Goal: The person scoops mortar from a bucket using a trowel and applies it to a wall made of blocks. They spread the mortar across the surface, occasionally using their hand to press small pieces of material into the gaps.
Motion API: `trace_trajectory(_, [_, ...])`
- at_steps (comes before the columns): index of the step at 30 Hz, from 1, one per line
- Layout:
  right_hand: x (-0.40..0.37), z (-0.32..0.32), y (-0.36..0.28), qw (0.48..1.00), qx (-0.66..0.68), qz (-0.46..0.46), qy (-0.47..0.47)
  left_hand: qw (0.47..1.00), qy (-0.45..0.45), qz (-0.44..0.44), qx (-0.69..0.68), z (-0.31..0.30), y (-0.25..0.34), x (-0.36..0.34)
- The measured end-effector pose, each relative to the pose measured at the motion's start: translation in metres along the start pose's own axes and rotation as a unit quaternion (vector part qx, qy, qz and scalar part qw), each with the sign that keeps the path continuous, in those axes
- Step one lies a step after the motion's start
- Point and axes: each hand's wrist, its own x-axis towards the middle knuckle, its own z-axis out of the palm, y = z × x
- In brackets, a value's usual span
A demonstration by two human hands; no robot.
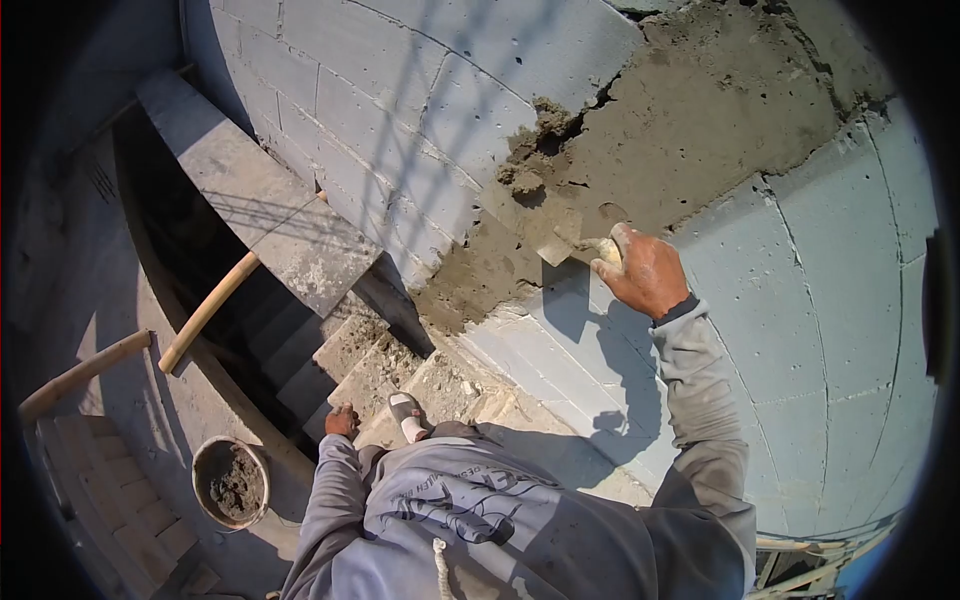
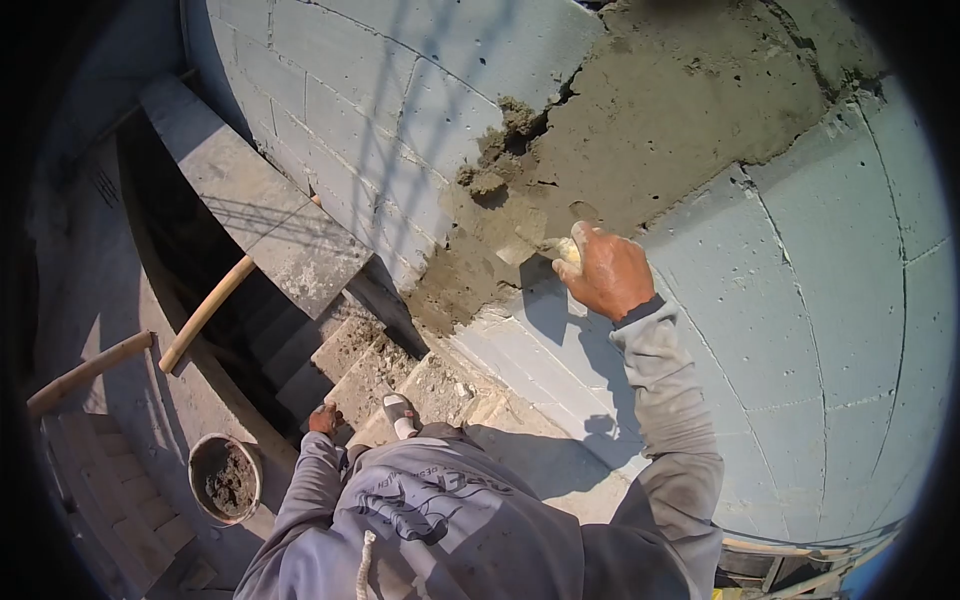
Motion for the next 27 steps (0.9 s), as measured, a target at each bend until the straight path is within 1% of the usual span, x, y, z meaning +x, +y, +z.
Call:
trace_trajectory(2, [-0.011, 0.000, -0.021, 0.989, 0.068, -0.089, -0.092, 1.000, -0.022, -0.006, -0.006, -0.018, -0.008, 0.001])
trace_trajectory(3, [-0.014, 0.002, -0.027, 0.974, 0.123, -0.135, -0.136, 1.000, -0.001, 0.022, 0.005, -0.029, -0.020, 0.010])
trace_trajectory(4, [-0.018, 0.004, -0.032, 0.950, 0.178, -0.180, -0.181, 1.000, 0.000, 0.022, 0.002, -0.045, -0.031, 0.021])
trace_trajectory(5, [-0.020, 0.004, -0.037, 0.929, 0.219, -0.191, -0.228, 0.999, 0.001, 0.028, 0.027, -0.063, -0.042, 0.031])
trace_trajectory(6, [-0.019, 0.006, -0.036, 0.928, 0.220, -0.194, -0.230, 0.998, 0.001, 0.033, 0.052, -0.080, -0.050, 0.037])
trace_trajectory(8, [-0.013, 0.011, -0.026, 0.877, 0.311, -0.228, -0.287, 0.999, 0.032, 0.027, 0.022, -0.111, -0.058, 0.037])
trace_trajectory(9, [-0.004, 0.002, -0.019, 0.838, 0.402, -0.125, -0.347, 0.999, 0.035, 0.021, 0.033, -0.125, -0.058, 0.041])
trace_trajectory(10, [0.011, 0.006, -0.004, 0.837, 0.404, -0.125, -0.348, 0.998, 0.037, 0.020, 0.035, -0.132, -0.059, 0.047])
trace_trajectory(11, [0.023, 0.017, 0.013, 0.848, 0.463, -0.005, -0.259, 0.998, 0.052, -0.013, 0.031, -0.140, -0.053, 0.040])
trace_trajectory(12, [0.026, 0.025, 0.027, 0.838, 0.506, 0.116, -0.166, 0.996, 0.068, -0.049, 0.026, -0.148, -0.055, 0.036])
trace_trajectory(13, [0.022, 0.027, 0.036, 0.845, 0.492, 0.122, -0.169, 0.996, 0.072, -0.041, -0.024, -0.147, -0.056, 0.035])
trace_trajectory(14, [0.020, 0.025, 0.041, 0.856, 0.473, 0.122, -0.170, 0.996, 0.073, -0.039, -0.038, -0.132, -0.048, 0.034])
trace_trajectory(15, [0.016, 0.027, 0.036, 0.882, 0.420, 0.095, -0.195, 0.995, 0.083, -0.036, -0.047, -0.123, -0.041, 0.031])
trace_trajectory(16, [0.011, 0.042, 0.037, 0.885, 0.410, 0.078, -0.208, 0.994, 0.092, -0.038, -0.039, -0.121, -0.037, 0.021])
trace_trajectory(17, [0.003, 0.053, 0.035, 0.888, 0.396, 0.087, -0.216, 0.997, 0.080, -0.010, -0.018, -0.109, -0.034, 0.012])
trace_trajectory(19, [0.008, 0.071, 0.034, 0.897, 0.377, 0.083, -0.216, 0.998, 0.065, -0.005, -0.009, -0.082, -0.043, 0.034])
trace_trajectory(20, [0.007, 0.082, 0.033, 0.915, 0.354, 0.069, -0.178, 0.999, 0.052, -0.004, 0.003, -0.072, -0.049, 0.043])
trace_trajectory(21, [0.010, 0.086, 0.031, 0.932, 0.331, 0.054, -0.139, 0.999, 0.042, 0.000, -0.014, -0.056, -0.040, 0.034])
trace_trajectory(22, [0.016, 0.084, 0.025, 0.933, 0.330, 0.051, -0.134, 0.999, 0.032, 0.005, -0.030, -0.032, -0.028, 0.019])
trace_trajectory(24, [0.021, 0.076, 0.010, 0.959, 0.273, 0.017, -0.079, 0.999, 0.015, -0.002, -0.028, -0.006, -0.023, 0.011])
trace_trajectory(26, [0.033, 0.061, -0.002, 0.961, 0.262, 0.021, -0.081, 0.998, -0.036, 0.037, 0.026, 0.010, -0.024, 0.010])
trace_trajectory(27, [0.040, 0.056, -0.006, 0.974, 0.215, 0.038, -0.054, 0.998, -0.036, 0.037, 0.027, 0.012, -0.023, 0.006])
